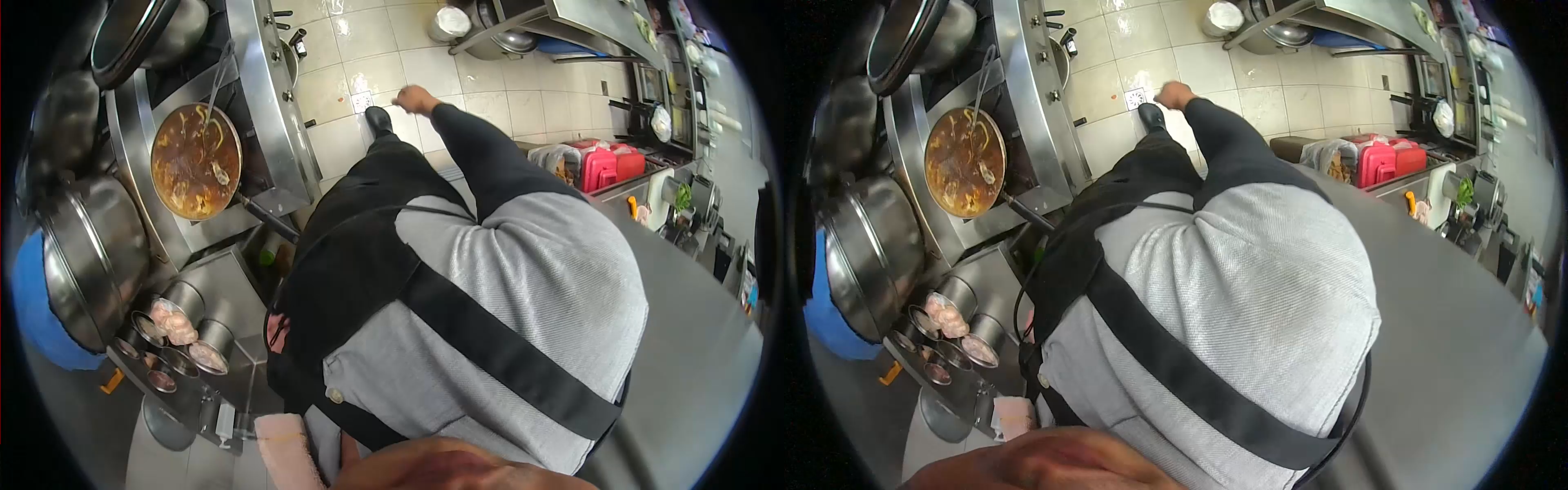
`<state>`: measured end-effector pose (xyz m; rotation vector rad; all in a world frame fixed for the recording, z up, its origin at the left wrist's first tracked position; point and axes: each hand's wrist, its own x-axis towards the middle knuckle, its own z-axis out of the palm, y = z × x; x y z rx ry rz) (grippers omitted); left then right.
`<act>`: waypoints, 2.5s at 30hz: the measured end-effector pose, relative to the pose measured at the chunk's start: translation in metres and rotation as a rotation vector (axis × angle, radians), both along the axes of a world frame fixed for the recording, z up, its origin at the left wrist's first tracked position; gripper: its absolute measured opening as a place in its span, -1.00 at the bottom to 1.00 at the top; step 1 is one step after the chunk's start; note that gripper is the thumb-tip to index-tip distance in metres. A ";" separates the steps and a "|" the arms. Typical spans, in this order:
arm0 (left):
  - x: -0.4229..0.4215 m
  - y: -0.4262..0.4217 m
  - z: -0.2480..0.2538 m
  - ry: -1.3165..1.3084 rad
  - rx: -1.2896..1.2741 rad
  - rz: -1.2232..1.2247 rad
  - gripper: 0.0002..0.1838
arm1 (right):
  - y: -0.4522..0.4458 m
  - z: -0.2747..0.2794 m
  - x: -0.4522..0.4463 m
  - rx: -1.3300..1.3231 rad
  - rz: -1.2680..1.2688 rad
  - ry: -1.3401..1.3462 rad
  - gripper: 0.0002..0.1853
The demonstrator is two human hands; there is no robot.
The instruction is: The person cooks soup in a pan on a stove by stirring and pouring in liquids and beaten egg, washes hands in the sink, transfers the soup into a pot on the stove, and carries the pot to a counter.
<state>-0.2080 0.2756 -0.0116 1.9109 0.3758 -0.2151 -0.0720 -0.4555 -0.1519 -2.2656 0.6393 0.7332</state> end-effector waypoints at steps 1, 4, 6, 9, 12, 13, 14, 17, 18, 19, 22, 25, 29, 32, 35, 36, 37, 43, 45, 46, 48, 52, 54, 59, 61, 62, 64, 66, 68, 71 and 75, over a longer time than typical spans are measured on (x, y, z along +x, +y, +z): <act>0.011 -0.039 0.003 0.153 0.011 0.040 -0.80 | -0.009 0.002 0.020 0.013 -0.016 -0.082 -0.45; 0.035 -0.121 -0.006 0.395 -0.002 0.116 -0.80 | -0.032 0.035 0.079 0.049 0.144 -0.075 -0.44; 0.037 -0.159 -0.020 0.446 -0.032 0.183 -0.80 | -0.054 0.026 0.115 0.017 0.239 -0.220 -0.50; 0.007 -0.201 -0.041 0.464 -0.090 0.368 -0.79 | -0.077 0.012 0.147 -0.079 0.396 -0.373 -0.49; -0.035 -0.238 -0.070 0.484 -0.166 0.545 -0.79 | -0.076 0.043 0.169 0.064 0.175 -0.230 -0.53; -0.047 -0.247 -0.077 0.491 -0.188 0.590 -0.79 | -0.073 0.054 0.169 0.105 0.099 -0.274 -0.59; -0.056 -0.255 -0.083 0.506 -0.207 0.627 -0.79 | -0.069 0.063 0.174 0.144 0.043 -0.264 -0.64; -0.074 -0.278 -0.103 0.558 -0.260 0.705 -0.79 | -0.071 0.068 0.191 0.200 0.026 -0.316 -0.69; -0.075 -0.286 -0.108 0.572 -0.275 0.721 -0.78 | -0.075 0.076 0.200 0.197 0.045 -0.311 -0.69; -0.073 -0.292 -0.113 0.585 -0.291 0.729 -0.78 | -0.075 0.079 0.206 0.198 0.059 -0.301 -0.69; -0.055 -0.308 -0.126 0.554 -0.308 0.725 -0.78 | -0.078 0.081 0.229 0.233 0.078 -0.256 -0.70; -0.052 -0.335 -0.143 0.414 -0.145 0.588 -0.77 | -0.088 0.061 0.289 0.276 0.203 -0.151 -0.78; -0.054 -0.390 -0.132 0.241 0.476 0.305 -0.77 | -0.097 0.040 0.351 0.362 0.325 0.093 -0.72; -0.076 -0.463 -0.161 0.354 -0.471 1.236 -0.77 | -0.087 0.039 0.394 0.399 0.352 0.166 -0.71; -0.062 -0.531 -0.071 0.399 -0.469 1.429 -0.77 | -0.076 0.037 0.430 0.471 0.425 0.206 -0.69; -0.073 -0.542 -0.075 0.430 -0.427 1.400 -0.77 | -0.060 0.055 0.434 0.530 0.434 0.162 -0.68; -0.095 -0.546 -0.096 0.456 -0.387 1.365 -0.77 | -0.041 0.074 0.437 0.592 0.440 0.113 -0.67; -0.074 -0.535 -0.069 0.068 -0.251 1.583 -0.79 | 0.074 0.159 0.434 0.833 0.886 -0.249 -0.71; -0.043 -0.500 -0.051 -0.065 -0.060 1.521 -0.80 | 0.106 0.203 0.412 0.671 1.047 -0.547 -0.64; -0.015 -0.478 -0.037 -0.073 0.130 1.533 -0.80 | 0.119 0.208 0.407 0.562 1.161 -0.660 -0.58; 0.008 -0.423 -0.035 -0.186 0.679 1.294 -0.75 | 0.140 0.209 0.393 0.296 1.327 -0.904 -0.55; 0.094 -0.358 0.041 -0.242 0.745 1.009 -0.56 | 0.173 0.181 0.392 -0.091 1.530 -0.740 -0.52; 0.116 -0.330 0.045 -0.062 0.460 0.880 -0.47 | 0.187 0.226 0.388 0.059 1.379 -0.105 -0.52; 0.132 -0.305 0.025 0.383 -0.025 0.501 -0.30 | 0.215 0.276 0.400 0.240 1.431 0.043 -0.71; 0.129 -0.313 0.016 0.306 0.254 0.480 -0.28 | 0.217 0.316 0.395 -0.101 1.827 -0.465 -0.73; 0.128 -0.317 0.010 0.228 0.394 0.485 -0.25 | 0.215 0.332 0.390 -0.183 1.875 -0.580 -0.68; 0.128 -0.337 0.007 0.204 0.393 0.552 -0.24 | 0.214 0.368 0.379 -0.367 1.907 -0.602 -0.45; 0.130 -0.339 0.013 0.207 0.398 0.591 -0.24 | 0.207 0.384 0.376 -0.272 1.846 -0.646 -0.42; 0.129 -0.342 0.011 0.253 0.389 0.573 -0.25 | 0.209 0.394 0.377 -0.293 1.793 -0.610 -0.37; 0.132 -0.346 0.022 0.289 0.393 0.554 -0.24 | 0.215 0.401 0.376 -0.501 1.814 -0.772 -0.39; 0.124 -0.350 0.037 0.251 0.119 0.674 -0.31 | 0.222 0.373 0.403 -0.464 1.882 -0.902 -0.55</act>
